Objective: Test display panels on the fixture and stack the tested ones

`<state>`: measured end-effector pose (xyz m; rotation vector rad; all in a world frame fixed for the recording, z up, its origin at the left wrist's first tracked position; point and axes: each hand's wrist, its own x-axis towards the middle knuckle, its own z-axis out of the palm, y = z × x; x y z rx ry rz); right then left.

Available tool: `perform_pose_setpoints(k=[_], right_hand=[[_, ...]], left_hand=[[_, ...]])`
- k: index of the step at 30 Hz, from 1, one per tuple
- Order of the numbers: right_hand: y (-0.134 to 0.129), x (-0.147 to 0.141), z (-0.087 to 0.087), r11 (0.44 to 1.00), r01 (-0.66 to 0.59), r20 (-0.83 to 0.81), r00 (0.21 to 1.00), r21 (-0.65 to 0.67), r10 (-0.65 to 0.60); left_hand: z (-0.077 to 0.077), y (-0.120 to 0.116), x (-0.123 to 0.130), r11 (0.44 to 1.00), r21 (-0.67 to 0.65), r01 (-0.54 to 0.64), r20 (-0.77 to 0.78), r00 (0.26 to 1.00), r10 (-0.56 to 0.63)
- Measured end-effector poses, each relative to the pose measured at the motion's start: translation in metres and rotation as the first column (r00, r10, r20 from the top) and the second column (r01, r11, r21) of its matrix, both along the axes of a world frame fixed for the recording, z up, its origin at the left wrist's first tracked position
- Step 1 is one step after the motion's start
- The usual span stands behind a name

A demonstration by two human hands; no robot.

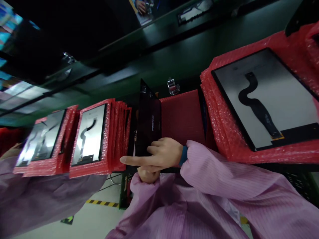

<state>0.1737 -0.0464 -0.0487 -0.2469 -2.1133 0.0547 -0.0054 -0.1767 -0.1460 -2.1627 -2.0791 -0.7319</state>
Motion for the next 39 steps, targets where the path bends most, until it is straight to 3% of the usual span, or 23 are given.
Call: perform_pose_setpoints(k=[6,10,17,28,39], right_hand=[[0.000,-0.002,-0.007,0.999,-0.016,0.129,0.992,-0.033,0.020],[0.000,-0.002,-0.004,0.999,-0.003,0.112,0.994,-0.033,0.007],[0.001,-0.001,-0.005,0.999,-0.021,0.123,0.992,-0.028,0.024],[0.002,0.000,0.000,0.999,-0.022,0.037,0.999,-0.026,0.023],[0.001,0.000,0.000,1.000,-0.008,0.066,0.998,-0.018,0.009]], left_hand=[[0.001,0.002,0.001,0.989,0.131,0.064,-0.158,0.987,-0.043],[0.008,0.004,0.001,0.979,0.168,0.119,-0.266,0.961,-0.071],[0.013,0.006,0.006,0.959,0.248,0.133,-0.211,0.974,-0.081],[0.028,0.015,0.017,0.948,0.289,0.132,-0.164,0.983,-0.087],[0.034,0.020,0.020,0.937,0.311,0.159,-0.151,0.982,-0.117]])
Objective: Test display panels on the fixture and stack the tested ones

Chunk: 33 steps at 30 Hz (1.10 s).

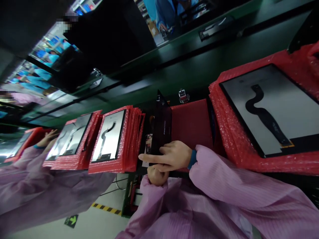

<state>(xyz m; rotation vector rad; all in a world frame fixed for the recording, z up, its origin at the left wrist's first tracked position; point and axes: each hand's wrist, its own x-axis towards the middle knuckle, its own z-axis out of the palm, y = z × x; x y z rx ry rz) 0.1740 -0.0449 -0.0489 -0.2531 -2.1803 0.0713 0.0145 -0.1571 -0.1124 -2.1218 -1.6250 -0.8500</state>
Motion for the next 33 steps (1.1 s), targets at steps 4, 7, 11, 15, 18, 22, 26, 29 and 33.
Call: perform_pose_setpoints(k=[4,7,11,15,18,22,26,29,33], right_hand=[[0.000,0.000,-0.001,1.000,-0.006,-0.015,1.000,-0.001,0.006],[0.000,0.000,-0.002,1.000,-0.004,-0.004,1.000,-0.009,0.004],[0.000,0.001,-0.002,1.000,0.002,0.039,0.999,-0.007,-0.001],[0.000,0.001,-0.002,1.000,0.002,0.030,1.000,-0.007,-0.001],[0.000,0.001,-0.002,1.000,-0.002,0.049,0.999,-0.012,0.003],[0.000,0.000,-0.004,1.000,-0.006,0.051,0.999,-0.014,0.006],[0.000,0.000,-0.005,1.000,-0.011,0.063,0.998,-0.017,0.012],[0.000,0.000,-0.004,1.000,-0.010,0.034,0.999,-0.009,0.011],[0.000,0.000,0.000,1.000,-0.008,-0.027,1.000,-0.007,0.008]], left_hand=[[0.005,0.001,0.001,1.000,-0.008,0.008,-0.005,1.000,-0.008],[0.005,0.001,0.001,1.000,-0.002,0.013,-0.006,1.000,-0.013],[0.003,0.001,0.000,1.000,-0.013,0.005,-0.009,1.000,-0.005],[0.000,0.000,0.000,1.000,-0.019,-0.022,-0.017,1.000,0.021],[-0.002,0.000,0.000,0.999,-0.008,-0.036,-0.026,0.999,0.035],[-0.004,-0.001,0.000,0.999,-0.006,-0.050,-0.031,0.998,0.049],[-0.005,-0.001,0.000,0.999,-0.014,-0.048,-0.024,0.999,0.048],[-0.005,-0.002,0.000,0.998,-0.026,-0.051,-0.025,0.998,0.051],[-0.006,-0.002,-0.002,0.998,-0.032,-0.048,-0.028,0.999,0.047]])
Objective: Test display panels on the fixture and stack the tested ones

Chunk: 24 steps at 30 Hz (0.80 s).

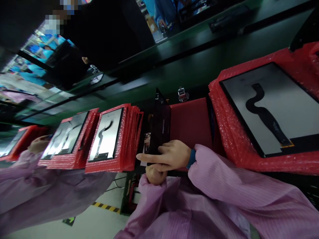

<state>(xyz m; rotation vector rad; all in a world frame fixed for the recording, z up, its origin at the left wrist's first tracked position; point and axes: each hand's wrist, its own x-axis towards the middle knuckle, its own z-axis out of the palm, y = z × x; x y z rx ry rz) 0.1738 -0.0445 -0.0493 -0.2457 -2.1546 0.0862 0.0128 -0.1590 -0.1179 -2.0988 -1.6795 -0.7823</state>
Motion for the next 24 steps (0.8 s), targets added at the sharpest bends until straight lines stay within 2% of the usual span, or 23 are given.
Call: perform_pose_setpoints(k=[12,24], right_hand=[[-0.0005,0.0002,0.0000,1.000,0.018,0.035,0.999,0.009,-0.018],[-0.0006,-0.0009,0.0003,1.000,0.011,0.004,1.000,0.004,-0.011]], left_hand=[[0.0002,-0.0004,-0.0003,1.000,-0.004,0.023,0.004,1.000,-0.023],[0.0036,0.0008,0.0009,1.000,0.007,0.015,-0.005,1.000,-0.014]])
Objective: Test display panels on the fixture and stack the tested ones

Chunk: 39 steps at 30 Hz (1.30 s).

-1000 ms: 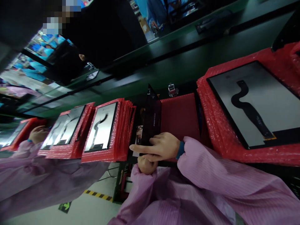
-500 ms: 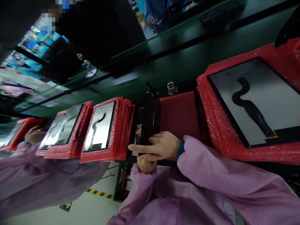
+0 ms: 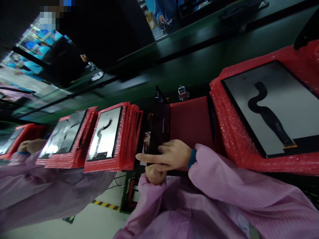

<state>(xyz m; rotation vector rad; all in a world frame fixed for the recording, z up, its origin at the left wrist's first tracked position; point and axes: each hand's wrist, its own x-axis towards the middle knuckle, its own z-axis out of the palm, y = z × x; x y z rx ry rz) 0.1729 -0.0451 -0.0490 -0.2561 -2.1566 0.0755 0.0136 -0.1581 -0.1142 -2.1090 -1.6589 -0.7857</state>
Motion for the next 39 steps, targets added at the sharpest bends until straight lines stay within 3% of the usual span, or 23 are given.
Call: perform_pose_setpoints(k=[14,24,39], right_hand=[[0.001,0.002,0.003,1.000,-0.011,-0.006,1.000,0.000,0.011],[0.002,0.005,0.011,0.999,-0.042,0.015,0.999,-0.004,0.042],[0.003,0.006,0.013,0.997,-0.068,0.052,0.996,-0.022,0.069]], left_hand=[[0.010,0.004,0.006,1.000,0.025,0.019,0.057,0.998,-0.020],[0.029,0.014,0.014,0.993,0.105,0.044,0.125,0.991,-0.057],[0.020,0.013,0.013,0.996,0.077,0.035,0.133,0.990,-0.045]])
